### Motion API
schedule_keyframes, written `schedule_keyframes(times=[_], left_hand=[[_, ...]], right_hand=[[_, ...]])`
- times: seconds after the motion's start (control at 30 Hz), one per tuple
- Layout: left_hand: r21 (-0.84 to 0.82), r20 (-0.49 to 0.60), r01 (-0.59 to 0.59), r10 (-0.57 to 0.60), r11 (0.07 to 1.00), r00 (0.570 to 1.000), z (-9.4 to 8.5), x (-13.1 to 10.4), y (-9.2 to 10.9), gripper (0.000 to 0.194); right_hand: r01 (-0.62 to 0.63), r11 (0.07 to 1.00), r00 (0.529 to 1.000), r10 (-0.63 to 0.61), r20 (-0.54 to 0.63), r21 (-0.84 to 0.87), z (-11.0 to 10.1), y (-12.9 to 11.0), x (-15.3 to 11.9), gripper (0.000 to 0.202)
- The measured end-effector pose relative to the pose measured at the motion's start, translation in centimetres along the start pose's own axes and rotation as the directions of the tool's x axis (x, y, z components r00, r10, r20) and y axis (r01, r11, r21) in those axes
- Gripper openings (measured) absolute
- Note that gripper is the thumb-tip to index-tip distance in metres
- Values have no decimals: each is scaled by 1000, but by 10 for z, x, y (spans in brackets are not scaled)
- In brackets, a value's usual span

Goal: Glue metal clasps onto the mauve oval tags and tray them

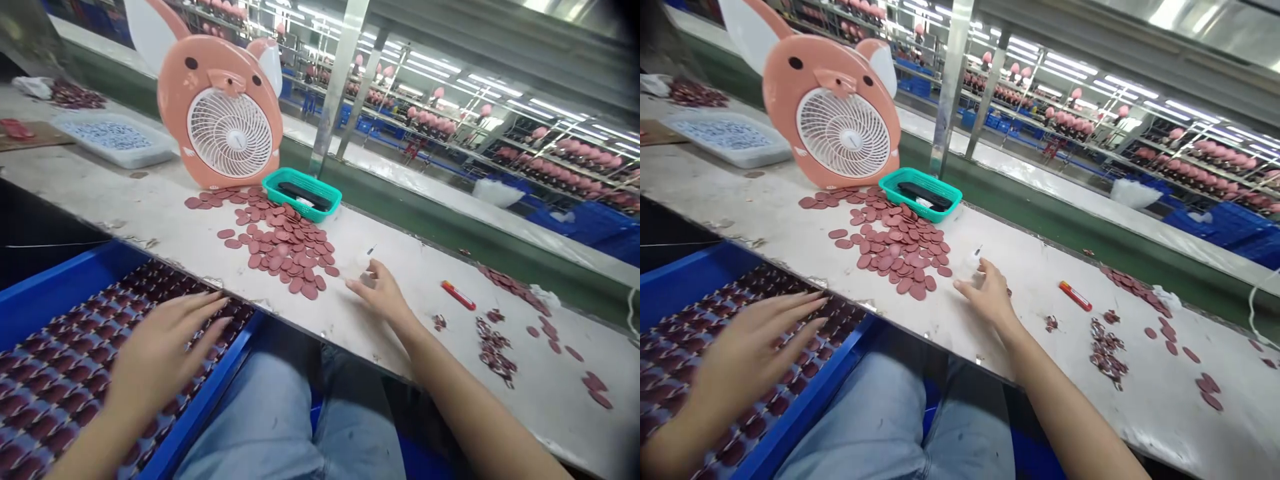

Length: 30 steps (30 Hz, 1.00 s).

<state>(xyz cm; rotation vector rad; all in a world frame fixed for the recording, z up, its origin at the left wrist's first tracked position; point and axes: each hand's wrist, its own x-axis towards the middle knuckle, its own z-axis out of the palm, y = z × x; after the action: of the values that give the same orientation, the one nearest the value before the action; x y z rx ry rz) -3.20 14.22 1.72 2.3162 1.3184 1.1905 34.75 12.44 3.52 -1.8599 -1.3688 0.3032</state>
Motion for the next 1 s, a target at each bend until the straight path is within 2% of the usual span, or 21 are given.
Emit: schedule_keyframes(times=[0.1, 0.17, 0.23, 0.3, 0.37, 0.43, 0.5, 0.53, 0.6, 0.63, 0.67, 0.77, 0.9, 1.0], left_hand=[[-66, 184, -147, 156, 987, 970, 50, 28, 32, 52], [-154, 272, -171, 208, 973, 939, 68, 38, 39, 60], [-208, 287, -164, 221, 964, 932, 75, 36, 37, 49], [-241, 256, -136, 198, 961, 946, 74, 26, 34, 31], [-280, 203, -82, 142, 957, 969, 71, 11, 38, 28], [-302, 127, -5, 45, 953, 991, 69, -3, 53, 27], [-371, 76, 163, -145, 914, 987, 70, -11, 75, 19], [-454, 94, 295, -284, 841, 954, 70, -13, 88, 16], [-627, 224, 536, -527, 566, 820, 72, -12, 109, 17], [-678, 304, 607, -594, 415, 745, 74, -10, 116, 22], [-703, 362, 643, -625, 304, 692, 75, -7, 122, 26], [-713, 428, 672, -633, 202, 645, 76, -3, 131, 32], [-707, 526, 707, -643, 33, 556, 72, -3, 135, 34], [-673, 619, 727, -642, -137, 452, 72, -2, 135, 39]], right_hand=[[-15, 999, 997, 11, 80, 52, 10, -6, 6, 38], [-28, 991, 995, 16, 95, 128, 6, -12, -2, 35], [-42, 971, 995, 20, 97, 234, -3, -18, -18, 39], [-52, 935, 996, 24, 85, 352, -11, -25, -41, 40], [-57, 885, 997, 24, 77, 461, -14, -33, -65, 39], [-67, 830, 996, 19, 91, 553, -11, -41, -86, 38], [-92, 779, 992, 17, 126, 620, -3, -50, -102, 37], [-107, 757, 989, 18, 144, 644, 3, -54, -107, 36], [-138, 723, 984, 24, 174, 677, 12, -59, -113, 32], [-152, 710, 982, 30, 186, 688, 16, -61, -115, 31], [-165, 699, 980, 39, 194, 696, 19, -62, -115, 30], [-187, 679, 980, 82, 181, 710, 22, -62, -114, 31], [-186, 656, 982, 112, 149, 731, 20, -60, -115, 32], [-175, 648, 985, 122, 125, 741, 21, -61, -120, 31]])
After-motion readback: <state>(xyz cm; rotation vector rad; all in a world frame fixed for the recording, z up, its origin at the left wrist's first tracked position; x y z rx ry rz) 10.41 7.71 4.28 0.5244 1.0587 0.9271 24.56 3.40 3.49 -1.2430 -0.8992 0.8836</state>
